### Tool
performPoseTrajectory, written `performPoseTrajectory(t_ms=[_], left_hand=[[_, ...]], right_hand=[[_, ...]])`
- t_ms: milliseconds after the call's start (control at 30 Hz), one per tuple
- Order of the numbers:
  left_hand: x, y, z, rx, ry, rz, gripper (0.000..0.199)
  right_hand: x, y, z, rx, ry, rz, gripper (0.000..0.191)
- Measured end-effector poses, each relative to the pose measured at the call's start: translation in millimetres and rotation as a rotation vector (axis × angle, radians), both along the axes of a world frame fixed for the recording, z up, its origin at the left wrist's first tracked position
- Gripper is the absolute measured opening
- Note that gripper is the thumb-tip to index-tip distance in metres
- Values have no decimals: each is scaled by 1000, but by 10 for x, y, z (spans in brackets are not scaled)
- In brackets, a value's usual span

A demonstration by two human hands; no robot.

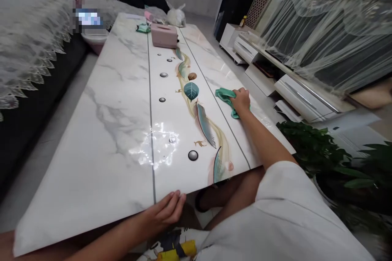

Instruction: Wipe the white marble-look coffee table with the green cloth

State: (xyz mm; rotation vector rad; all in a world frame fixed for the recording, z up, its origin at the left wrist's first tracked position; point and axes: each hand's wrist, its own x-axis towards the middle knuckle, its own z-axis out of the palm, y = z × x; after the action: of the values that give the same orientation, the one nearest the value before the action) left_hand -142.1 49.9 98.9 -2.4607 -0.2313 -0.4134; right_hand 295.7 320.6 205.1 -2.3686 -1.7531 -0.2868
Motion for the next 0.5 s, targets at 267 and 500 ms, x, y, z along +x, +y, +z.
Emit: performPoseTrajectory(t_ms=[267,500], left_hand=[[74,-92,-105,-74,-57,20,41],[67,-98,-133,-58,-45,44,41]], right_hand=[[-333,-1712,-203,-54,112,507,29],[-638,-2294,-303,144,114,754,17]])
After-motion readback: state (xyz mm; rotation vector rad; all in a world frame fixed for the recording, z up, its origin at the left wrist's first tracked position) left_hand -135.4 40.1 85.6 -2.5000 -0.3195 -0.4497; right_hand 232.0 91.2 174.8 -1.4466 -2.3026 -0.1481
